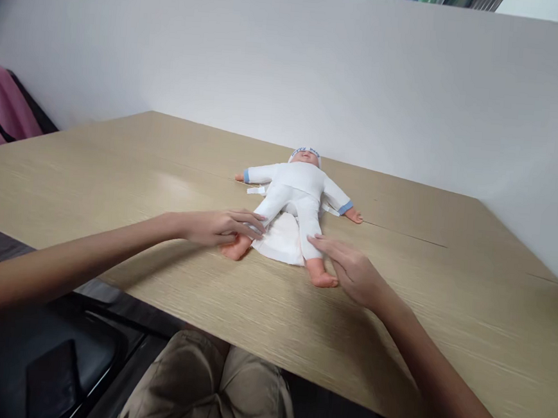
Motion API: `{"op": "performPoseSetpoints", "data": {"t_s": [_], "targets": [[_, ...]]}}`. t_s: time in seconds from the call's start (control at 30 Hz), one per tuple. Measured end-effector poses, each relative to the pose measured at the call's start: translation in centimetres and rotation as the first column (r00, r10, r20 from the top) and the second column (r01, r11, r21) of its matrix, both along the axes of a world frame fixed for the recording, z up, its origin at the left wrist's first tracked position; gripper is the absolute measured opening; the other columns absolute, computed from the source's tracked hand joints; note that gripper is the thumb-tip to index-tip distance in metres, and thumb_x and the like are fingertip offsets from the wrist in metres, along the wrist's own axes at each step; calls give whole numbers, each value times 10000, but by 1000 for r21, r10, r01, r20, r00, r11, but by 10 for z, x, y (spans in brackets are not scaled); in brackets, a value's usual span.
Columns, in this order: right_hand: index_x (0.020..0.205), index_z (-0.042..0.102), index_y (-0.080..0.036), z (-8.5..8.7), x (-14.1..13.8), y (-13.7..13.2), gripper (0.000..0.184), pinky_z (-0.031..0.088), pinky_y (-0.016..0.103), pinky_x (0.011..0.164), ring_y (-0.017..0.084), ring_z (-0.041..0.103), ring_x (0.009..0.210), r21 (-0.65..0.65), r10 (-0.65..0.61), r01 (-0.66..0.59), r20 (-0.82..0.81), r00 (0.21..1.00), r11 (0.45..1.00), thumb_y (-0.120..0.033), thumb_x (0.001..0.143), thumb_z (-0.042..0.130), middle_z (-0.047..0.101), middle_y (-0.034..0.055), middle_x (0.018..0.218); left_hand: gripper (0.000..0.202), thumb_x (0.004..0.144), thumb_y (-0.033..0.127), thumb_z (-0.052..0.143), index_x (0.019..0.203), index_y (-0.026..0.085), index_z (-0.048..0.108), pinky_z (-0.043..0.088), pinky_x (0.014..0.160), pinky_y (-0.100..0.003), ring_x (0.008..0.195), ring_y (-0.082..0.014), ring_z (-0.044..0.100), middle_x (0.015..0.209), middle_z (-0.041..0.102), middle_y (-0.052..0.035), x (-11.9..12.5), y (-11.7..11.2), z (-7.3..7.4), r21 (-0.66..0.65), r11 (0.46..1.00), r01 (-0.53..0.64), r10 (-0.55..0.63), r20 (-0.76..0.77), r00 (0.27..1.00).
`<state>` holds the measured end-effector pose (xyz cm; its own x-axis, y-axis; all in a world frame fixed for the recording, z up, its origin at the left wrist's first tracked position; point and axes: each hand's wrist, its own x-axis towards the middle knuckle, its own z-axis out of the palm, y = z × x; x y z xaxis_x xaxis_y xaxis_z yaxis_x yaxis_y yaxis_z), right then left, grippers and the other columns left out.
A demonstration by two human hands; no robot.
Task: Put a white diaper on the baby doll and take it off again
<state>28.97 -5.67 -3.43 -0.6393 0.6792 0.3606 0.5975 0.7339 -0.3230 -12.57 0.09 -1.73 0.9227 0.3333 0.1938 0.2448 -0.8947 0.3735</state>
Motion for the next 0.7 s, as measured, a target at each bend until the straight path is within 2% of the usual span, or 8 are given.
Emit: {"op": "performPoseSetpoints", "data": {"t_s": [0.07, 0.13, 0.2, 0.27, 0.4, 0.47, 0.57, 0.7], "targets": [[1646, 559, -298, 2, -13, -9, 487, 552, 527, 1186, 304, 673, 1428, 16, -84, 83, 25, 996, 996, -339, 1175, 443, 694, 97, 1572, 478, 1068, 179, 532, 1527, 225, 657, 432, 1320, -542, 1607, -334, 474, 1601, 631, -146, 7, -9, 3, 21, 998, -60, 61, -25, 998], [1634, 573, -253, -1, -31, -18, 557, 562, 575, 1126, 372, 672, 1378, 111, -142, 130, 104, 984, 985, -495, 1133, 567, 699, 158, 1514, 491, 1087, 355, 610, 1564, 237, 614, 449, 1284, -585, 1571, -384, 476, 1587, 622, -161, 17, -19, 2, 60, 987, -149, 152, -38, 988], [1598, 617, -207, -6, -47, -25, 632, 565, 588, 1080, 413, 665, 1325, 230, -201, 158, 174, 964, 960, -561, 1076, 657, 703, 204, 1436, 559, 1058, 448, 678, 1570, 243, 589, 462, 1253, -618, 1542, -418, 462, 1564, 620, -165, 26, -27, -3, 97, 967, -235, 240, -40, 970], [1568, 646, -177, -13, -59, -27, 555, 558, 560, 1068, 405, 658, 1297, 321, -268, 197, 196, 943, 927, -459, 1090, 648, 710, 216, 1369, 506, 1039, 400, 695, 1504, 219, 610, 463, 1242, -617, 1517, -419, 461, 1519, 635, -160, 33, -31, -10, 124, 947, -296, 302, -27, 953], [1447, 734, -196, -18, -67, -24, 396, 548, 484, 1000, 350, 670, 1189, 400, -334, 239, 187, 924, 885, -202, 1119, 511, 742, 178, 1241, 191, 1012, 229, 648, 1197, 194, 677, 483, 1197, -552, 1394, -370, 540, 1325, 714, -123, 39, -28, -16, 130, 921, -366, 364, 41, 931], [1334, 778, -212, -15, -66, -19, 359, 541, 464, 939, 332, 671, 1081, 393, -330, 247, 159, 931, 886, -203, 1130, 482, 755, 159, 1159, 101, 1052, 262, 613, 1115, 205, 669, 518, 1125, -507, 1287, -340, 598, 1189, 745, -107, 40, -23, -14, 76, 911, -405, 397, 106, 912], [1148, 776, -235, -5, -64, -7, 339, 519, 456, 864, 322, 651, 948, 308, -291, 254, 81, 953, 917, -273, 1148, 439, 753, 140, 1017, 164, 1095, 356, 573, 1111, 217, 658, 554, 973, -449, 1111, -303, 666, 1087, 756, -94, 42, -13, -8, -72, 871, -486, 490, 214, 845], [994, 681, -261, 11, -60, 19, 351, 483, 406, 743, 285, 642, 818, 65, -328, 339, -135, 935, 939, -412, 1163, 413, 725, 86, 875, 148, 1061, 328, 569, 1120, 217, 647, 539, 953, -416, 1034, -259, 688, 1128, 759, -78, 47, 10, 5, -252, 847, -467, 529, 328, 783]]}}
